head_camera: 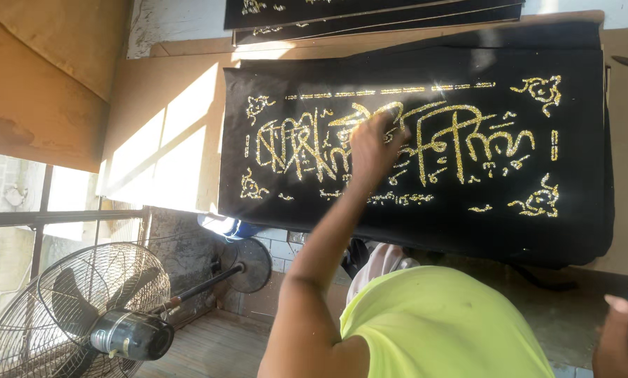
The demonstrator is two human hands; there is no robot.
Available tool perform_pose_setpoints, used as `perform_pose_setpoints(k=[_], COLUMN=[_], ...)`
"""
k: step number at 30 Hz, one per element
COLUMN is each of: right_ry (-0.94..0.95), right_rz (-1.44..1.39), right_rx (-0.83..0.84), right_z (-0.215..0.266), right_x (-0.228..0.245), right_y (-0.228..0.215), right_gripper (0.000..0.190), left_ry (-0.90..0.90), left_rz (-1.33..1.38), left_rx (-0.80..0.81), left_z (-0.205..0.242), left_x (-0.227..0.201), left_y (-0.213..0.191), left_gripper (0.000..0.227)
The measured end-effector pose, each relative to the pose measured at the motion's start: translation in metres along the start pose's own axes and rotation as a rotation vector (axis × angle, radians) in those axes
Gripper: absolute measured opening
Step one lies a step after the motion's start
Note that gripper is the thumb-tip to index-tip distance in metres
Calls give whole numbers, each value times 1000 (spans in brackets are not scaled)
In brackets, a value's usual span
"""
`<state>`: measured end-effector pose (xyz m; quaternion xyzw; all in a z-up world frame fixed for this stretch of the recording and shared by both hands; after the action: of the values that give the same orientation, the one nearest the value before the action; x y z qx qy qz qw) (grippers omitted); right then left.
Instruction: The person trims the edges of a black fabric with gold Arabic calligraphy using a utility knife. They repeatedly align the fabric, cut along the edges, and remove the excess strips. The person also briefly cuts a piece of cardboard at the end.
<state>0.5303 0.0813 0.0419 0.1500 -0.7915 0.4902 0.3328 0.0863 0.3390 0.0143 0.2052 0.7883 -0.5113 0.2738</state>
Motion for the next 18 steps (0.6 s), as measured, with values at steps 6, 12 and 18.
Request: perform_pose_setpoints(k=[6, 12, 18], right_ry=[-233, -519, -629], right_rz=[40, 57, 52], right_rx=[33, 182, 280], right_z=[-31, -65, -60], right_x=[43, 66, 47], right_y=[21, 77, 84], right_gripper=[30, 40, 50], left_ry=[202, 171, 115], left_rz=[-352, -431, -451], left_rx=[86, 100, 93], left_z=[108, 143, 148], left_x=[-63, -69, -70], left_y=[-38, -53, -51], left_gripper=[85, 85, 83])
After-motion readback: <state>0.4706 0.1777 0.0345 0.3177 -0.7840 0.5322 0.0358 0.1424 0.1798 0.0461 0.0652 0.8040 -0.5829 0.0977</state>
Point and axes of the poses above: each hand's wrist, its own z-axis away from the middle knuckle, its own y-axis out of the palm, x = y × z, the point moved 5 cm from there along -z, towards the middle knuckle, and after that the axes turned 9 degrees about -x, right-handed, at the moved point
